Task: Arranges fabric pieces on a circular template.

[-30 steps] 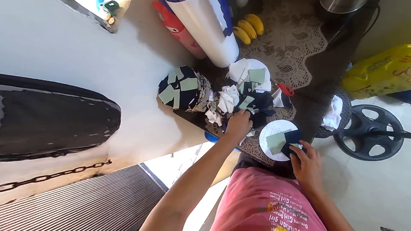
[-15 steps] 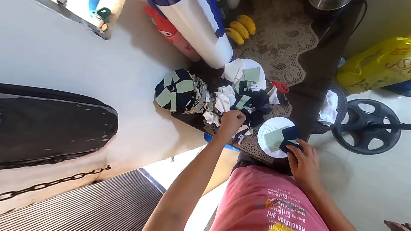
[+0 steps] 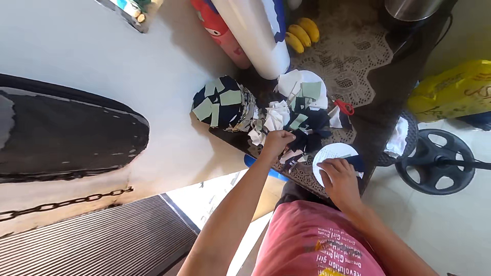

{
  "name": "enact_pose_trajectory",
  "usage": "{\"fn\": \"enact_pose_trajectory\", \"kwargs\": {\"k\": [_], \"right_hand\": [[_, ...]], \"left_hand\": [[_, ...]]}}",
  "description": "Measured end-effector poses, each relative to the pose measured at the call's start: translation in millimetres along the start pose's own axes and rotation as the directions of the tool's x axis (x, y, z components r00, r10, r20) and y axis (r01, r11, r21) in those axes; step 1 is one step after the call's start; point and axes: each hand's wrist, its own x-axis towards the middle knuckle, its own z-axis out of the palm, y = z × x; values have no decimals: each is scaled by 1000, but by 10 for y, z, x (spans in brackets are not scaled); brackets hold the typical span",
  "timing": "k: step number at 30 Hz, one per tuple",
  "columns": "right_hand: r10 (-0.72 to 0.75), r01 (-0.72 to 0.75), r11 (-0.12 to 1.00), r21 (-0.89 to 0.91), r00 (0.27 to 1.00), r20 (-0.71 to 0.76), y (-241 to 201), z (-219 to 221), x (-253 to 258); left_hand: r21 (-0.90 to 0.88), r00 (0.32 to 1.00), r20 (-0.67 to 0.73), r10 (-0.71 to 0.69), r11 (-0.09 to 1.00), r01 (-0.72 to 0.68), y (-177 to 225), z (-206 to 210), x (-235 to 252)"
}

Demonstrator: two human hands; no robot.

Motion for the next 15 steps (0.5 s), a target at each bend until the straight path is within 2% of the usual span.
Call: {"fn": "enact_pose_trajectory", "kwargs": {"k": [4, 7, 11, 15], "right_hand": [[58, -68, 995, 79, 991, 122, -220, 78, 400], [94, -97, 995, -1, 965, 245, -303, 161, 662], [251, -189, 966, -176, 850, 464, -282, 231, 903], [326, -207, 940, -270, 776, 540, -232, 253, 975]], "left_hand": [[-46, 999, 19, -26, 999, 27, 16, 25, -25], [-28, 1000, 21, -19, 999, 19, -9, 45, -19], [-68, 1000, 0, -31, 997, 31, -33, 50, -18], [-182, 997, -43, -57, 982, 48, -71, 29, -64]]}}
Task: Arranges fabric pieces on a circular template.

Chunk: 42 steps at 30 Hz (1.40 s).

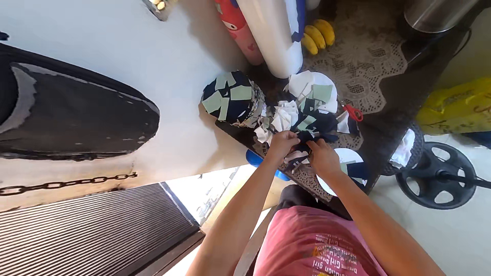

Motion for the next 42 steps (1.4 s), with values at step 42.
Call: {"fn": "enact_pose_trajectory", "kwargs": {"k": [42], "right_hand": [[25, -296, 596, 746, 936, 351, 1512, -421, -918]], "left_hand": [[-122, 999, 43, 32, 992, -27, -292, 1522, -1052]]}}
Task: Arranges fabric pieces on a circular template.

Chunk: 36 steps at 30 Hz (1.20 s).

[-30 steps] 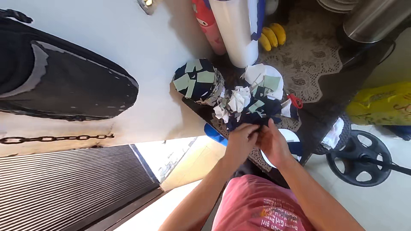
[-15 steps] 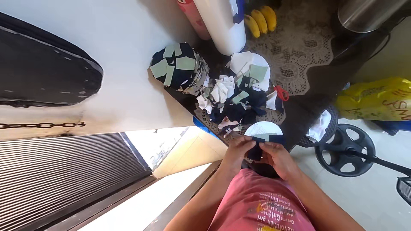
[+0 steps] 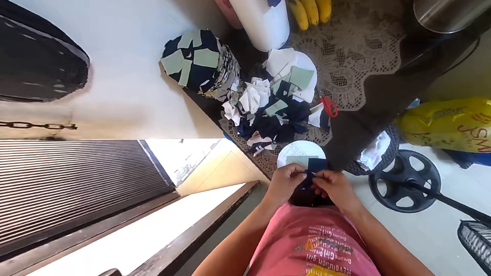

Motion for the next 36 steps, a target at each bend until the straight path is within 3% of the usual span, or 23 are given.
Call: {"fn": "enact_pose_trajectory", "kwargs": {"k": [6, 14, 22, 25, 28, 36], "right_hand": [[-117, 68, 897, -437, 989, -88, -73, -118, 149], [-141, -22, 703, -710, 975, -169, -345, -156, 512], [-177, 12, 669, -743, 974, -143, -401, -230, 519], [-187, 39, 660, -750, 976, -114, -390, -262, 512], [-169, 13, 632, -775, 978, -121, -385, -274, 566], [-214, 10, 590, -807, 966, -144, -363, -263, 591]], "left_hand": [[298, 995, -77, 70, 954, -44, 157, 150, 201], [448, 974, -219, 54, 892, 51, 225, 270, 595], [407, 973, -228, 34, 911, 63, 320, 300, 530], [326, 979, -198, -41, 939, 105, 305, 312, 537], [358, 978, -194, -74, 923, 141, 246, 346, 602], [632, 960, -223, 171, 775, 9, 187, 388, 606]]}}
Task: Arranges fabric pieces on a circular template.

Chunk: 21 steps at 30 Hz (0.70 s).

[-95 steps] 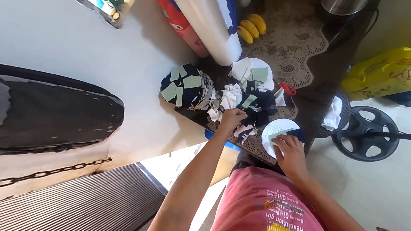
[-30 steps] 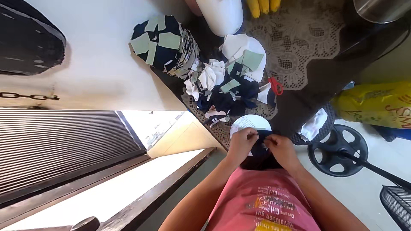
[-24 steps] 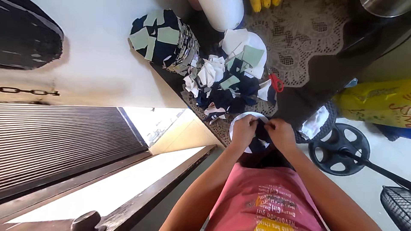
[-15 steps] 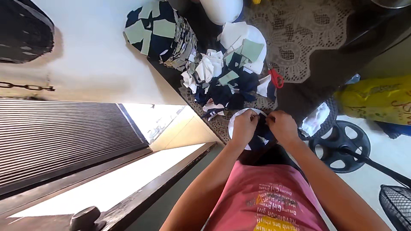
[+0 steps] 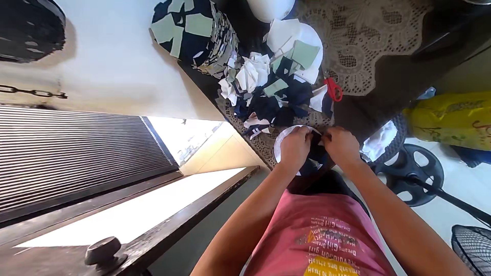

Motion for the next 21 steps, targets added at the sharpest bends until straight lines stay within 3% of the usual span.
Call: {"fn": "enact_pose_trajectory", "kwargs": {"k": [7, 16, 21], "right_hand": [[19, -19, 1000, -12, 1000, -7, -23, 18, 17], [42, -42, 999, -3, 998, 54, -23, -64, 17], [16, -14, 998, 53, 1000, -22, 99, -85, 6]], "left_hand": [[27, 997, -69, 29, 999, -27, 38, 8, 57], [88, 999, 8, 38, 995, -39, 99, -93, 139], [104, 999, 41, 14, 994, -18, 104, -107, 181]]}}
